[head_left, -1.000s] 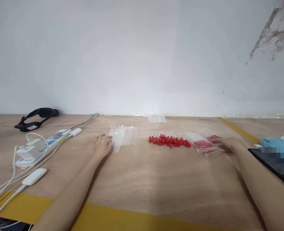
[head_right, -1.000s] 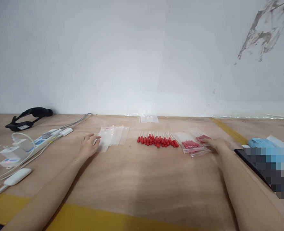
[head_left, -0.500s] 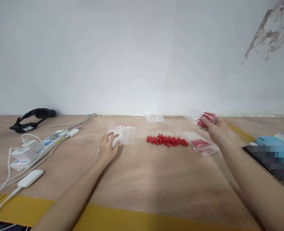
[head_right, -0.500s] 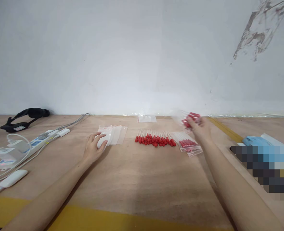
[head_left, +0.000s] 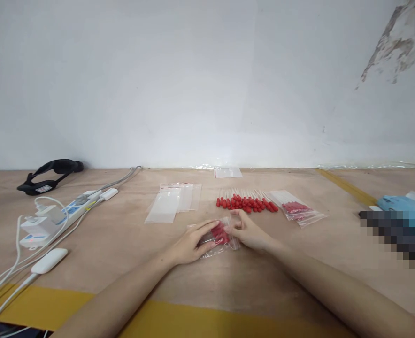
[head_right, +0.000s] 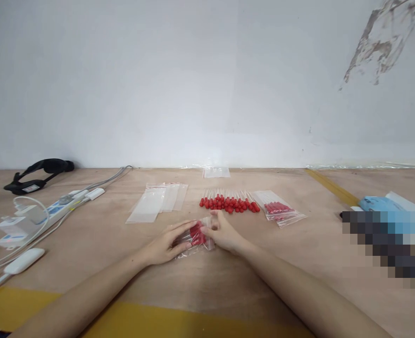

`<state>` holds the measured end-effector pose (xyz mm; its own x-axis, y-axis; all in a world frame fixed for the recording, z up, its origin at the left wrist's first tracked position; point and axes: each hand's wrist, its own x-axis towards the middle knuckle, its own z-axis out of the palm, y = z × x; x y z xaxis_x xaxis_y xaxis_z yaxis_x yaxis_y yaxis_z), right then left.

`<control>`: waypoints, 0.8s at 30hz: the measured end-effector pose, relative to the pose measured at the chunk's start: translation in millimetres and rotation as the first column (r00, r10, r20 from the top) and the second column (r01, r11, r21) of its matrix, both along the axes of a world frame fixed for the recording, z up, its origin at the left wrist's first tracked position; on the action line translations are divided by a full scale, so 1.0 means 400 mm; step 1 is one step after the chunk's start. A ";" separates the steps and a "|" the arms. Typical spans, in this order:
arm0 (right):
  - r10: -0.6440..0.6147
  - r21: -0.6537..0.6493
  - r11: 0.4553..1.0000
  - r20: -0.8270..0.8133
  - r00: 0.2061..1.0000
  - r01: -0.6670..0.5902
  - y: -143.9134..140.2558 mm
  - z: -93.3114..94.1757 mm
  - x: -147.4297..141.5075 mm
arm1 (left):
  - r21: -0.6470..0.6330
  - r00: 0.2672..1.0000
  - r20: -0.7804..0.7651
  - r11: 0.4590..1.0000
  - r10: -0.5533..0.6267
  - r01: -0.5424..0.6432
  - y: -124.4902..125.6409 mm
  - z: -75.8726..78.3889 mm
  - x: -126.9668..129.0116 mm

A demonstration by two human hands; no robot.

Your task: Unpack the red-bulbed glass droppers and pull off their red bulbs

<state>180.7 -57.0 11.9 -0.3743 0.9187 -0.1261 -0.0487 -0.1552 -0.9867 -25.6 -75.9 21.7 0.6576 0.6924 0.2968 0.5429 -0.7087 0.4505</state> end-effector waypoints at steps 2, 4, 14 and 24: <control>-0.043 -0.061 0.997 0.025 0.999 0.044 -0.002 0.008 0.016 | -0.040 1.000 0.011 0.999 0.011 -0.010 0.005 -0.006 -0.003; -0.077 -0.116 0.990 0.020 0.997 0.079 -0.003 0.009 0.023 | -0.055 0.999 0.036 0.998 0.008 -0.006 0.009 -0.004 -0.004; -0.142 -0.157 0.977 0.026 0.990 0.144 0.010 -0.014 0.009 | 0.090 0.997 -0.029 0.993 -0.075 0.078 0.063 0.016 0.055; -0.124 -0.131 0.983 0.020 0.992 0.126 -0.002 0.004 0.007 | 0.194 0.962 -0.075 0.943 -0.261 0.271 0.119 0.002 0.084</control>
<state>183.5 -57.6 13.5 -0.2555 0.9332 -0.2527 -0.0650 -0.2774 -0.9586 8.0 -28.3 22.4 0.8263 0.4200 0.3753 0.3396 -0.9030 0.2631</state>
